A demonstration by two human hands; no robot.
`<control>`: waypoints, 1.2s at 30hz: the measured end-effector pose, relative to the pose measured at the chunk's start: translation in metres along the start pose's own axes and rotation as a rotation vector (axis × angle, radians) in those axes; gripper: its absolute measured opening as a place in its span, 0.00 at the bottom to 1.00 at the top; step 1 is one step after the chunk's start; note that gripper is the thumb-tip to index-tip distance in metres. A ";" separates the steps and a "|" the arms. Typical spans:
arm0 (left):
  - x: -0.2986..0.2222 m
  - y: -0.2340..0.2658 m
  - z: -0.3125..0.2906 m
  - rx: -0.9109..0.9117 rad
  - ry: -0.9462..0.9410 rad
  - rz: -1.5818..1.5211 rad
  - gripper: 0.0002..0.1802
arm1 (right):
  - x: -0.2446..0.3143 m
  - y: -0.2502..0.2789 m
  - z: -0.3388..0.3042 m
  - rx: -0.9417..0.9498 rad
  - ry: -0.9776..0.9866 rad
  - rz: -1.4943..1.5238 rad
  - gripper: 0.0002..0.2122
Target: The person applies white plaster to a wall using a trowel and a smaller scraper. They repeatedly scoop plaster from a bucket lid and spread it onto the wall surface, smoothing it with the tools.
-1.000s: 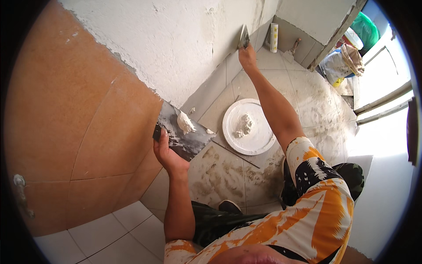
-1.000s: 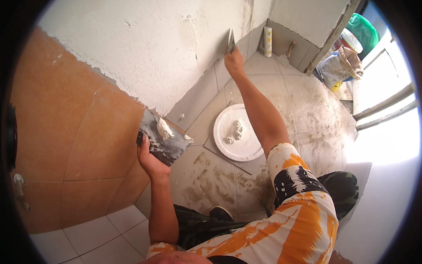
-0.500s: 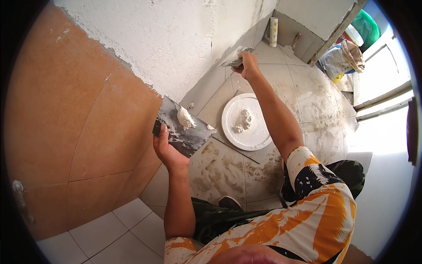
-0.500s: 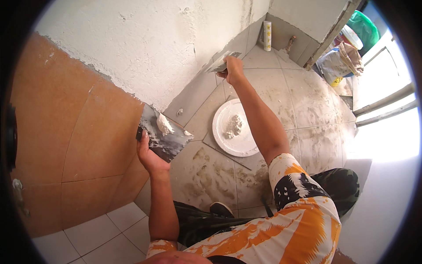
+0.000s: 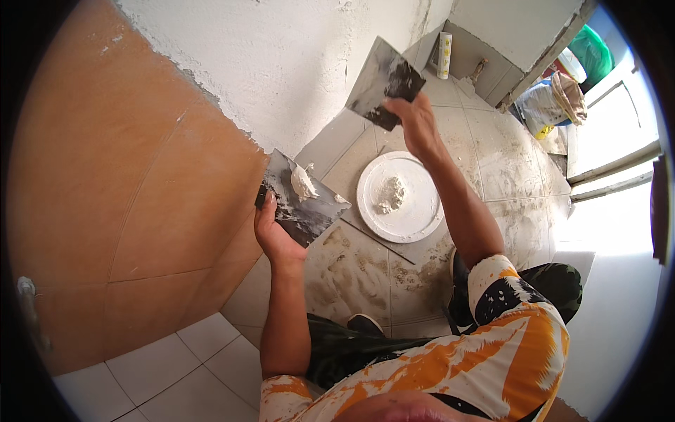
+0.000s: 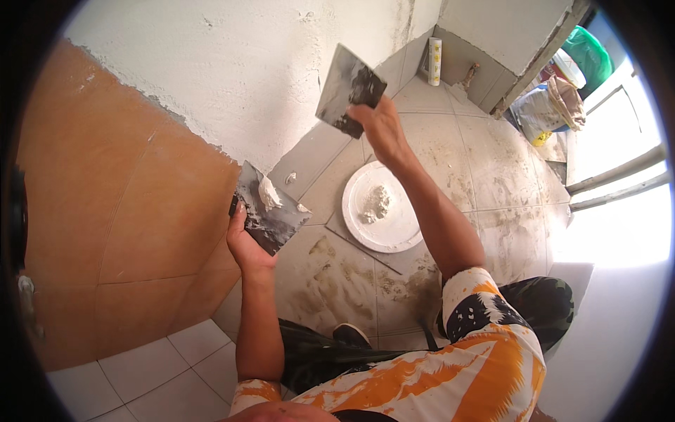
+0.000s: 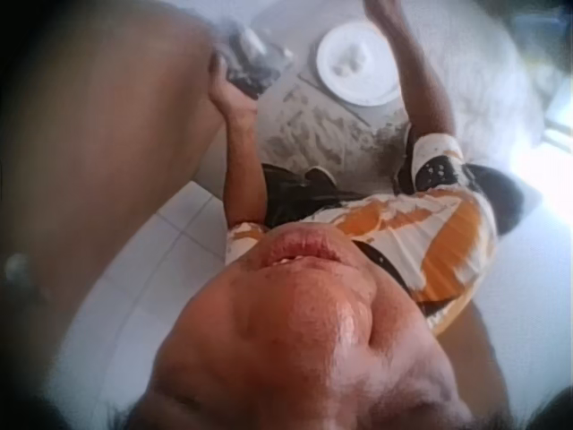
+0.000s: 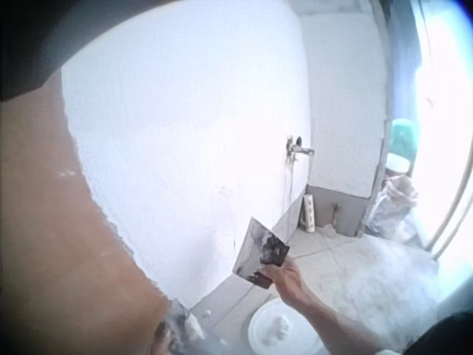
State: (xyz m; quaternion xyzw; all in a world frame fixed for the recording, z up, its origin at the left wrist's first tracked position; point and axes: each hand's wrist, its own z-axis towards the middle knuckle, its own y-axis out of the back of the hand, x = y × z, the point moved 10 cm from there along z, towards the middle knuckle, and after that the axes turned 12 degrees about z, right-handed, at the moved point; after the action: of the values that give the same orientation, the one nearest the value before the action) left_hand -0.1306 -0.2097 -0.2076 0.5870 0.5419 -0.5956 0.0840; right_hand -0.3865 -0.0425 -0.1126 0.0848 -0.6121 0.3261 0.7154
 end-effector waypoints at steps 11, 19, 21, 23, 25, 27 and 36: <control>-0.006 -0.014 -0.002 0.101 0.139 -0.082 0.15 | 0.014 -0.048 -0.088 0.747 0.474 -0.693 0.22; -0.010 -0.021 -0.004 0.177 0.035 0.313 0.13 | 0.066 -0.114 -0.116 1.145 0.557 -0.803 0.19; -0.012 -0.018 -0.008 0.165 0.056 0.281 0.13 | 0.062 -0.108 -0.116 1.175 0.469 -0.861 0.18; -0.010 -0.008 -0.005 0.148 0.093 0.169 0.14 | 0.048 -0.079 -0.099 1.065 0.376 -0.747 0.17; -0.024 0.009 -0.003 0.084 0.046 0.180 0.14 | -0.011 -0.021 -0.057 0.700 -0.084 -0.463 0.13; -0.024 -0.001 -0.002 0.057 0.035 0.168 0.14 | -0.085 0.048 -0.033 0.155 -0.555 0.036 0.10; -0.002 -0.015 -0.006 0.136 0.108 0.186 0.14 | -0.170 0.030 0.032 -0.430 -0.565 0.568 0.11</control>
State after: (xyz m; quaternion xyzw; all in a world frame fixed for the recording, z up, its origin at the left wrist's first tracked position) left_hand -0.1370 -0.2004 -0.1958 0.6705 0.4472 -0.5879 0.0695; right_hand -0.4363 -0.0974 -0.2716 -0.1514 -0.8362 0.3389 0.4038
